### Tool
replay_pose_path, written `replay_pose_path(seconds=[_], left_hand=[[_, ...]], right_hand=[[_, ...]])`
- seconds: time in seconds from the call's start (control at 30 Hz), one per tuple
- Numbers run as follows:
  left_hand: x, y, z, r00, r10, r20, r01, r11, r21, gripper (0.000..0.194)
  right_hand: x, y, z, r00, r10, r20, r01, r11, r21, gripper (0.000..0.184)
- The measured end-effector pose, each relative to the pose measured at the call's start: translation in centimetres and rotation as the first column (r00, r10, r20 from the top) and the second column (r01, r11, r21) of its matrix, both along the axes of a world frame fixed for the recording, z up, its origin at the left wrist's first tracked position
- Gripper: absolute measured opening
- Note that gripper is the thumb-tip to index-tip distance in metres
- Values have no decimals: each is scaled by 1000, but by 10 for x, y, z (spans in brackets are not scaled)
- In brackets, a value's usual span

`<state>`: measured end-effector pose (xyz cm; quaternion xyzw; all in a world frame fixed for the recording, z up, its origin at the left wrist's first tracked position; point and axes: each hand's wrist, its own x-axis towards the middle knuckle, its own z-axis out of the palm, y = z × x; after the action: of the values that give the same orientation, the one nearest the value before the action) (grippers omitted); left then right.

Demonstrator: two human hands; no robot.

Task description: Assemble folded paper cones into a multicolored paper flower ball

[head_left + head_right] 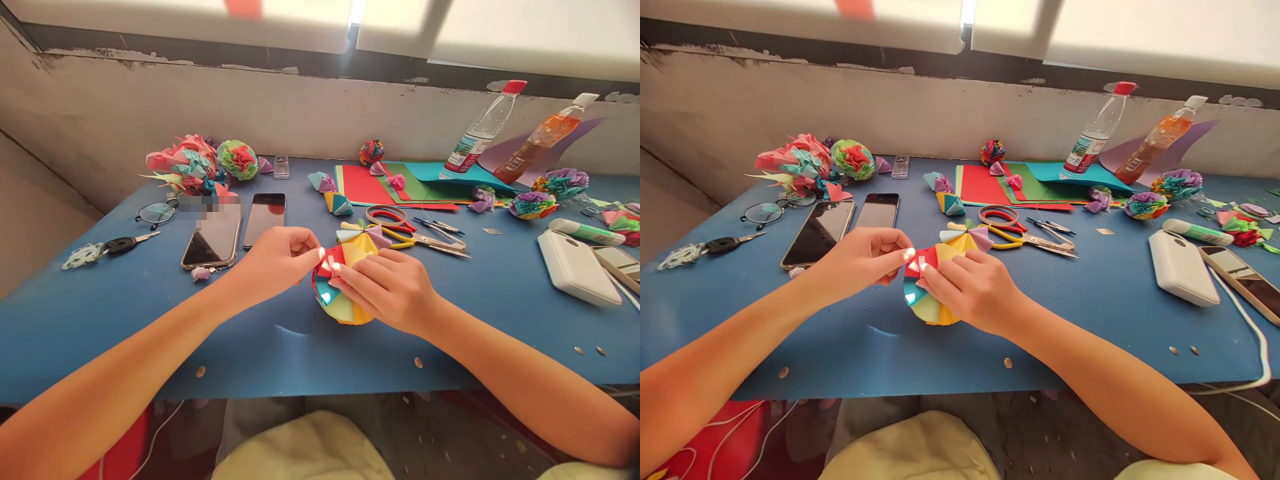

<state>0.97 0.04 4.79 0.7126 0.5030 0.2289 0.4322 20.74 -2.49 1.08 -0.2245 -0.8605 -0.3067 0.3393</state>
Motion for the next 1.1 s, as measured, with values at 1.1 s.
replay_pose_path(seconds=[1.1], left_hand=[[5,-9,-5,931,-121,345,125,992,11,18]], right_hand=[[0,-3,2,984,-30,-175,27,999,-18,19]])
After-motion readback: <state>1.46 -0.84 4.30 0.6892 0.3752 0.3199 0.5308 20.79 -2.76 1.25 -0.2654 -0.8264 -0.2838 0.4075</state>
